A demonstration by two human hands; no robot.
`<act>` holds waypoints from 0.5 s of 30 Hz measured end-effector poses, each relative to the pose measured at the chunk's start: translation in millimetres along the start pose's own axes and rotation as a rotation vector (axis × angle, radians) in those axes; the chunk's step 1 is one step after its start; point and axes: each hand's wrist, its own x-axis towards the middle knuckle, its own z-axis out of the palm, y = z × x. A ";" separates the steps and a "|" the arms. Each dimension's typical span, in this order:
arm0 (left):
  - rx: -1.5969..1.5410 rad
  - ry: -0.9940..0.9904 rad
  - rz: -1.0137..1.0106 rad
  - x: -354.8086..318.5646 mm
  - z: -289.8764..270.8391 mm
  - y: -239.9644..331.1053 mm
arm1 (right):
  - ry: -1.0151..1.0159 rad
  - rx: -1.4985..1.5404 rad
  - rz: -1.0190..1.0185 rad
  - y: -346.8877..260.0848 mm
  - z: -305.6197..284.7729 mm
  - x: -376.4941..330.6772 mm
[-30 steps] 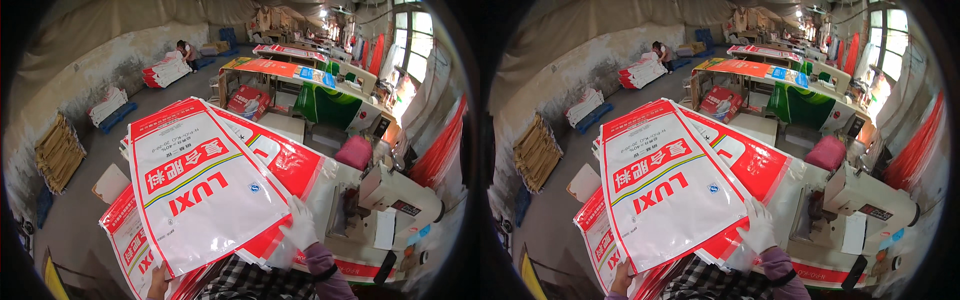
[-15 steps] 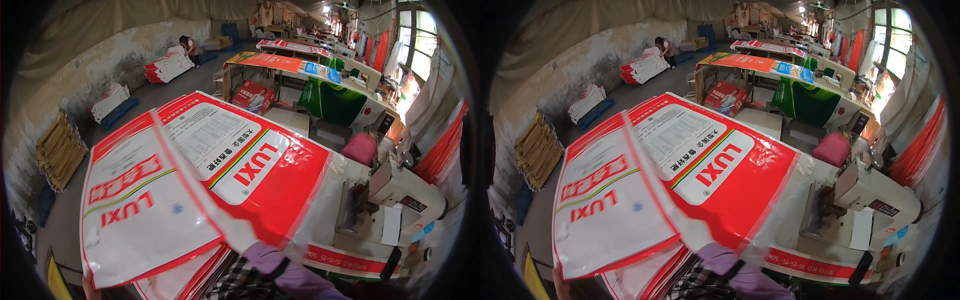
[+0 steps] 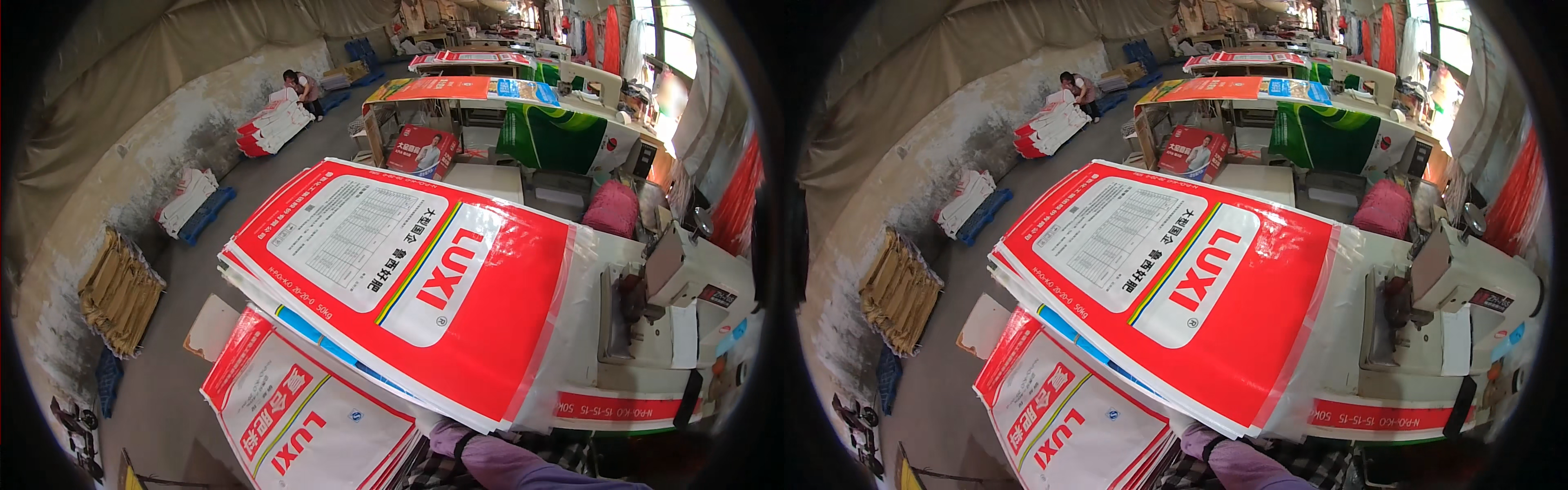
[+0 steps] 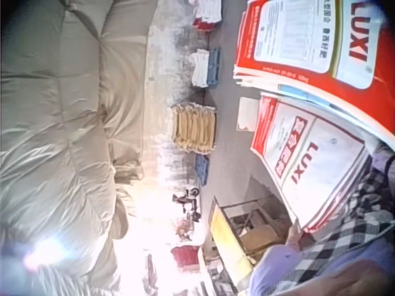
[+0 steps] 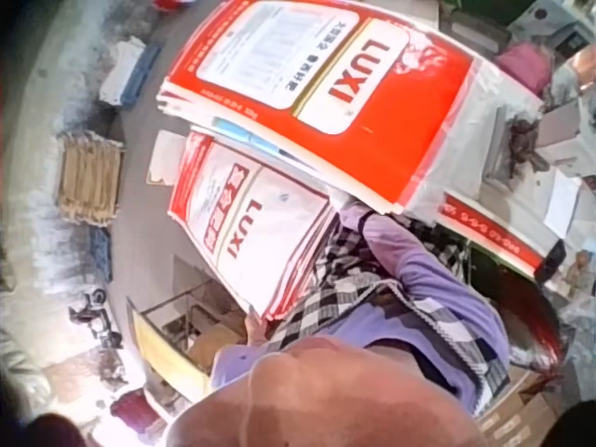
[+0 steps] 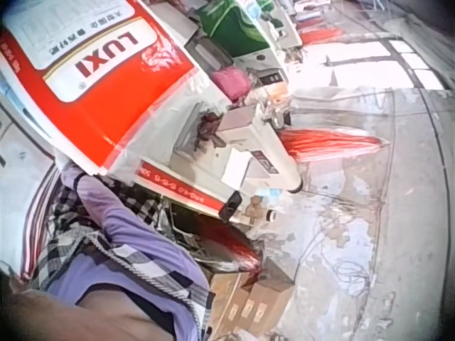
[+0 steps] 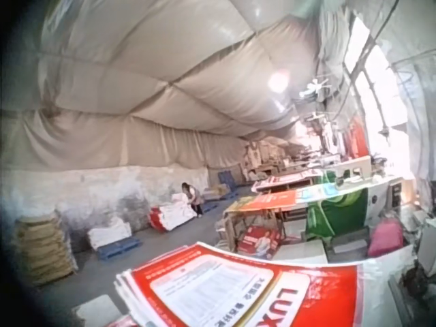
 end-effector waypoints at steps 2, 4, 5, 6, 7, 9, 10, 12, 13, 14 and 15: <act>-0.676 -0.049 -0.064 29.9 42.2 -38.3 | -0.046 0.012 0.001 -6.9 8.3 -0.5; -0.793 -0.076 -0.414 23.6 52.5 -32.9 | -0.040 -0.097 0.016 -2.1 -6.2 -6.1; -0.753 -0.078 -0.446 24.0 47.4 -30.6 | -0.038 -0.150 0.018 -4.8 -11.3 -6.5; -0.714 -0.087 -0.460 24.9 43.1 -27.1 | -0.042 -0.206 0.024 -7.2 -18.6 -7.5; -0.682 -0.074 -0.469 22.1 34.9 -25.9 | -0.049 -0.256 0.025 -13.2 -20.3 -9.0; -0.600 -0.056 -0.447 29.4 19.0 -17.2 | -0.050 -0.356 0.025 -22.4 -29.4 -7.4; -0.553 -0.026 -0.434 29.4 8.9 -12.7 | -0.060 -0.395 0.015 -29.0 -28.7 -7.3; -0.423 0.028 -0.358 46.3 -11.4 9.2 | -0.065 -0.467 0.010 -33.4 -35.0 -10.4; -0.343 0.064 -0.292 61.5 -18.1 24.8 | -0.066 -0.511 0.017 -34.9 -42.7 -11.0; -0.257 0.125 -0.206 71.8 -25.4 38.2 | -0.089 -0.535 0.003 -40.2 -41.2 -13.1; -0.175 0.189 -0.062 93.6 -27.3 60.6 | -0.098 -0.557 -0.006 -45.2 -46.4 -15.0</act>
